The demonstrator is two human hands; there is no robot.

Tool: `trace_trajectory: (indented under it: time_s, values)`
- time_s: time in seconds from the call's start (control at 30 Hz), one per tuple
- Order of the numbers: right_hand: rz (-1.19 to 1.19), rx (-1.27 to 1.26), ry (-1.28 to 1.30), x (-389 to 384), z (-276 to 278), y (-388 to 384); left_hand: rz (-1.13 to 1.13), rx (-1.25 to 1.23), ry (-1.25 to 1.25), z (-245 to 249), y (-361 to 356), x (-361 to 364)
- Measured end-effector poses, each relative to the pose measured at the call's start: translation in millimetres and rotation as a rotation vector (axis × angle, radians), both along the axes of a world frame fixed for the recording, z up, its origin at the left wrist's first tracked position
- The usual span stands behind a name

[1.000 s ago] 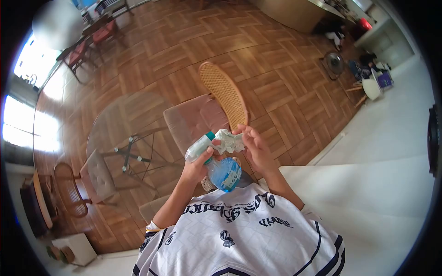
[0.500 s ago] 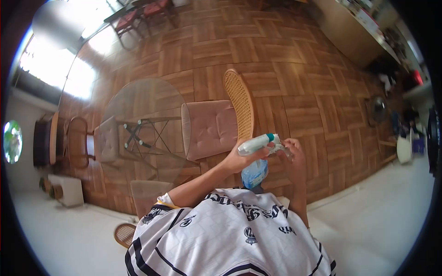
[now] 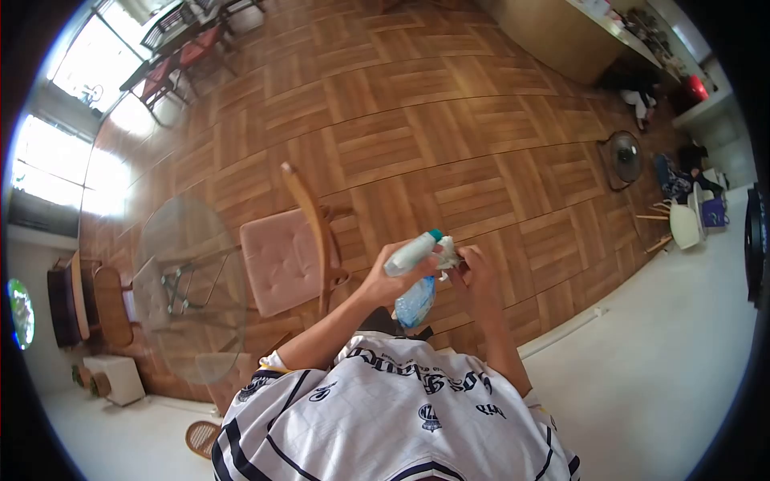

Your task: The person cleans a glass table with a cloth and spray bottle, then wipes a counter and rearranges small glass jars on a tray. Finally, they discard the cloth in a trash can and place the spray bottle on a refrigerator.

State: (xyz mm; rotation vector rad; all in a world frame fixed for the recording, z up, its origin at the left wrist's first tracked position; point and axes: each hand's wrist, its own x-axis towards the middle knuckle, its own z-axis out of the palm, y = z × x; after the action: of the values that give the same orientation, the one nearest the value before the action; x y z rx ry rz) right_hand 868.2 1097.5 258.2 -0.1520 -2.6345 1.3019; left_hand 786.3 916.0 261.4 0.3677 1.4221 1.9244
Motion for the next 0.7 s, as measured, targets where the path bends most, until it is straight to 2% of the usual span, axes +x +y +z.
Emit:
trace_trajectory:
  time_s: [0.03, 0.13, 0.23, 0.3, 0.47, 0.53, 0.63, 0.7]
  values:
    - [-0.002, -0.057, -0.026, -9.1, 4.1, 18.1, 0.025, 0.044, -0.034, 2.8, 17.4, -10.5]
    - [-0.154, -0.546, -0.159, -40.9, 4.2, 58.8, 0.094, 0.114, -0.063, 20.5, 53.2, -43.1]
    - [-0.174, -1.12, -0.062, -81.5, 15.5, 80.8, 0.14, 0.119, 0.01, 19.1, 74.3, -81.4]
    - [-0.118, -1.229, -0.017, -116.4, 27.3, 104.9, 0.215, 0.099, 0.016, 19.4, 102.5, -112.5]
    - [-0.004, -1.492, 0.002, -216.4, 24.8, 173.1, 0.175, 0.033, 0.195, 8.7, 167.2, -213.4]
    - [-0.022, -1.53, 0.036, -258.4, 36.1, 199.5, 0.141, 0.011, 0.215, 17.9, 201.2, -260.6]
    - [-0.108, -1.43, 0.059, -331.2, 43.1, 254.2, -0.007, 0.055, 0.178, 33.3, 268.4, -342.2]
    - [-0.236, -1.468, 0.107, -356.5, 35.8, 274.1, -0.063, 0.0, 0.347, 35.2, 297.6, -374.7]
